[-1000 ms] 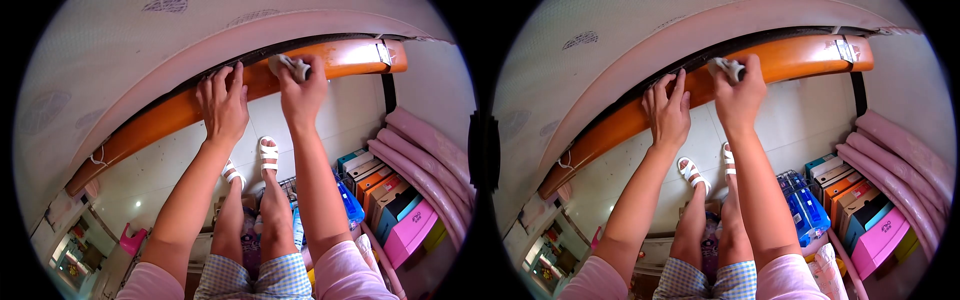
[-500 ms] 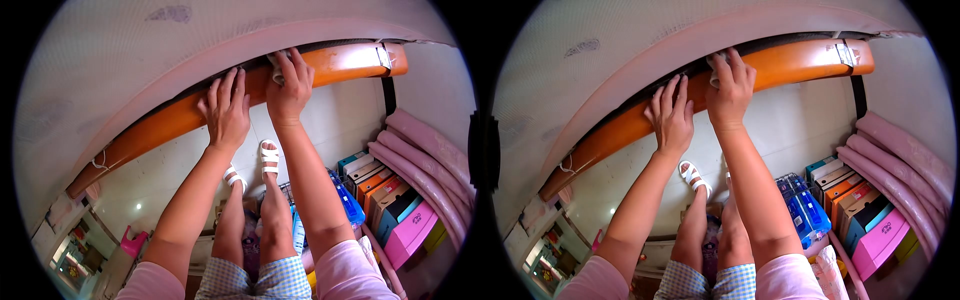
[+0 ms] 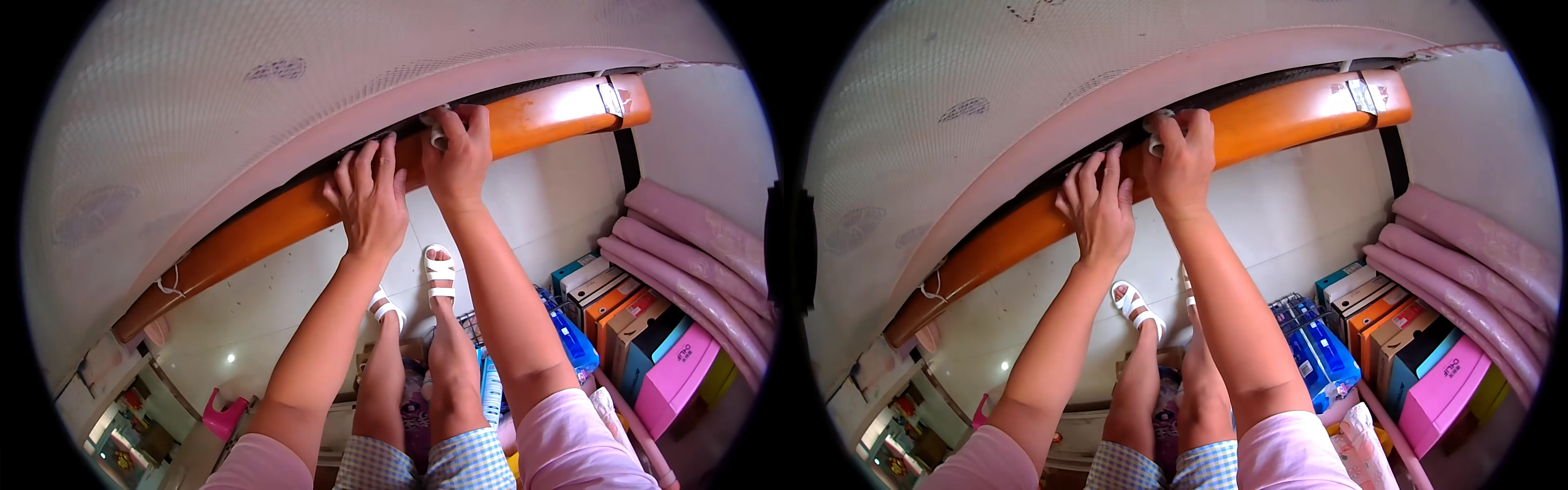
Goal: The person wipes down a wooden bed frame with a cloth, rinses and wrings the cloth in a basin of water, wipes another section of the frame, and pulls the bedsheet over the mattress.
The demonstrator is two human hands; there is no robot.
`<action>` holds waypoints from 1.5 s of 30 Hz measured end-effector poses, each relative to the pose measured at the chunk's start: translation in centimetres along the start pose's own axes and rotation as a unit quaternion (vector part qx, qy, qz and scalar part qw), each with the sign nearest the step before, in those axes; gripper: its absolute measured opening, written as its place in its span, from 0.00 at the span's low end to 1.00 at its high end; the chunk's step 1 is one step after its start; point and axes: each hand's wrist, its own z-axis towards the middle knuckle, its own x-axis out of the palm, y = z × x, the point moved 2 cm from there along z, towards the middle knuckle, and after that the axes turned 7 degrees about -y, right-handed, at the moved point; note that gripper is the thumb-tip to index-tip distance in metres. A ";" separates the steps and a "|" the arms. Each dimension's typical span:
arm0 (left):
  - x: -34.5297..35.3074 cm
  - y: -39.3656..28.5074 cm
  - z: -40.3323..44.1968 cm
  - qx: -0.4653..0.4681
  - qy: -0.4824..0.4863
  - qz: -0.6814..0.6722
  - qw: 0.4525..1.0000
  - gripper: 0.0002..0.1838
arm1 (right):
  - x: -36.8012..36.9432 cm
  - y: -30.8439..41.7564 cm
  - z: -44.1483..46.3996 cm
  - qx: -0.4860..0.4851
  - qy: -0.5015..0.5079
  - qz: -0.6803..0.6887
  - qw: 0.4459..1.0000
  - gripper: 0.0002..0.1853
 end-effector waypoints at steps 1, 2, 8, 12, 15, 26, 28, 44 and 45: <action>0.0 0.0 -0.1 -0.001 0.000 0.000 1.000 0.26 | -0.1 -0.1 0.0 0.023 -0.011 -0.002 1.000 0.19; 0.0 0.0 -0.2 0.001 0.000 0.004 1.000 0.26 | -0.3 -0.1 0.0 0.046 -0.022 -0.003 0.999 0.18; 0.2 0.0 -0.5 0.001 -0.006 0.011 1.000 0.25 | 0.1 1.0 0.2 -0.020 0.004 0.009 1.000 0.16; 0.2 0.0 -0.6 0.002 -0.007 0.003 1.000 0.26 | 0.1 0.8 0.0 -0.013 0.084 0.023 0.996 0.14; 0.3 0.0 -0.6 0.006 -0.018 0.012 1.000 0.25 | -1.1 0.4 0.7 0.072 0.083 0.055 0.992 0.12; 0.6 0.3 -1.1 0.006 -0.022 0.009 1.000 0.25 | 0.5 3.2 -1.1 0.115 0.127 0.015 0.985 0.14; 0.6 0.1 -1.0 0.008 -0.027 0.010 1.000 0.25 | -0.1 2.1 0.2 0.251 0.072 0.188 0.947 0.13; -2.0 3.3 -0.1 0.039 -0.004 -0.009 0.999 0.25 | 0.4 2.2 -0.2 0.037 0.090 -0.069 0.993 0.13; -1.9 3.4 -0.3 0.043 -0.002 -0.013 0.999 0.24 | 0.5 2.4 -0.1 0.061 0.096 -0.084 0.990 0.11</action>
